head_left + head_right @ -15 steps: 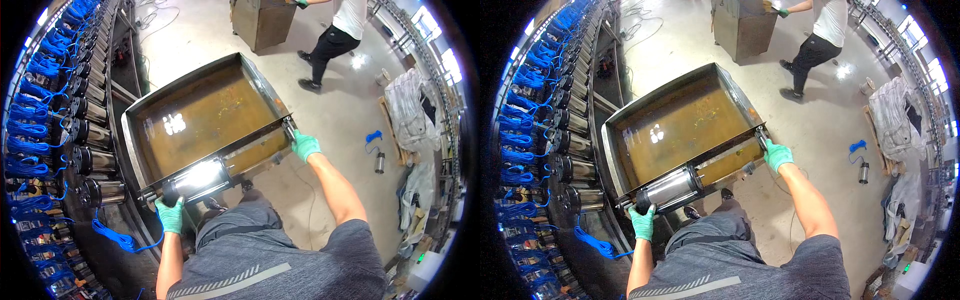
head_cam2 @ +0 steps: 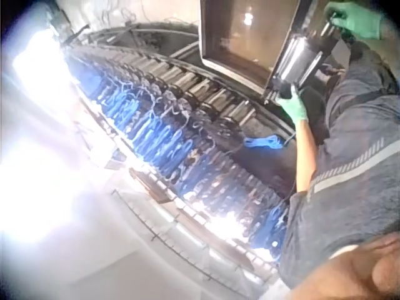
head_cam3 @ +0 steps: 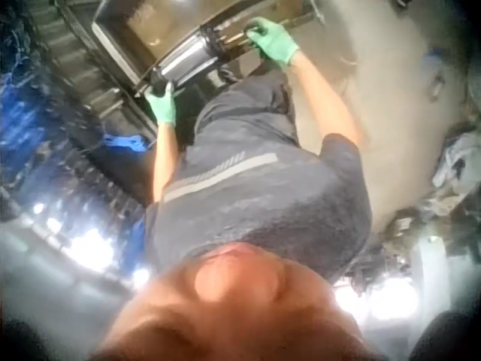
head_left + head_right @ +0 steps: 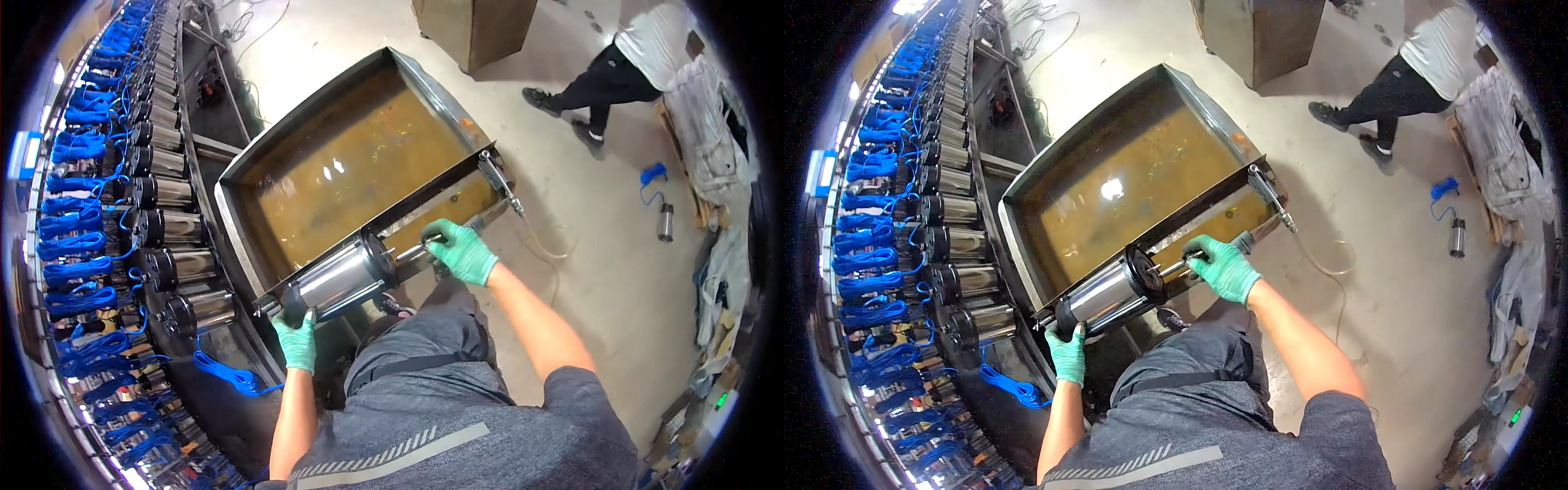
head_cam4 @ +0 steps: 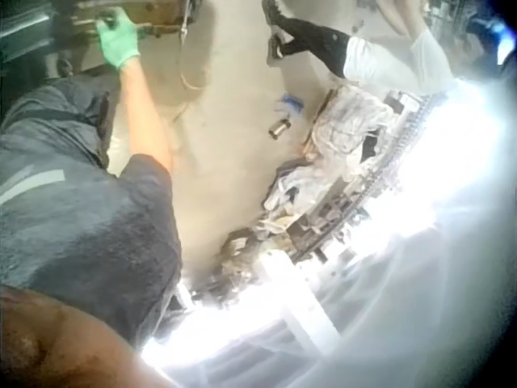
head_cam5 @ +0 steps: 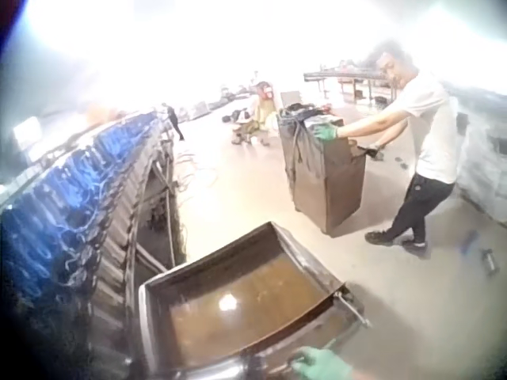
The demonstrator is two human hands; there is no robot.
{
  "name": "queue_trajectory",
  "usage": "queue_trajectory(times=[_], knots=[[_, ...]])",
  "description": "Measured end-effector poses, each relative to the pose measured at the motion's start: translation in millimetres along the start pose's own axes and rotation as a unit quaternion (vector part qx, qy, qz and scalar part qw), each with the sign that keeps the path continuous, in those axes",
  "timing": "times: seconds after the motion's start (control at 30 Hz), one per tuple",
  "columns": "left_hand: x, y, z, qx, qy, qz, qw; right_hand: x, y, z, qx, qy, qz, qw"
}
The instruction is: The person places a submersible water pump into a testing tank of water, connects a power cable, and then removes it to place it back on a production line.
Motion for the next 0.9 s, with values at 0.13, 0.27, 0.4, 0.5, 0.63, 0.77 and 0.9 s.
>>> queue_trajectory(times=[0.13, 0.27, 0.4, 0.5, 0.63, 0.77, 0.9], knots=[[-4, 0, 3, -0.011, 0.006, -0.011, 1.000, 14, 6, 1, 0.014, -0.006, 0.051, 0.999], [-11, -6, 4, -0.004, 0.019, 0.007, 1.000, 27, 8, 6, -0.001, -0.023, 0.003, 1.000], [-15, -3, 10, -0.032, 0.022, -0.023, 0.999, 35, 11, 9, 0.007, -0.046, 0.013, 0.999], [-13, 0, 5, -0.032, -0.026, -0.031, 0.999, 26, 9, 11, 0.029, -0.038, 0.041, 0.998], [6, 8, -9, -0.045, -0.085, -0.054, 0.994, 13, 10, 21, 0.037, -0.035, 0.045, 0.998], [-20, -5, 11, -0.032, 0.015, -0.020, 0.999, 20, 27, 33, 0.014, -0.059, 0.064, 0.996], [-24, -4, 12, -0.032, 0.028, 0.001, 0.999, -1, 22, 32, -0.008, -0.074, 0.036, 0.997]])
Point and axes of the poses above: each hand's wrist, its own z-axis towards the middle knuckle, its own y-axis out of the palm, x = y × z, the point moved 9 cm from there along z, towards the middle knuckle, and after that the axes turned 4 degrees about -y, right-handed, at the moved point
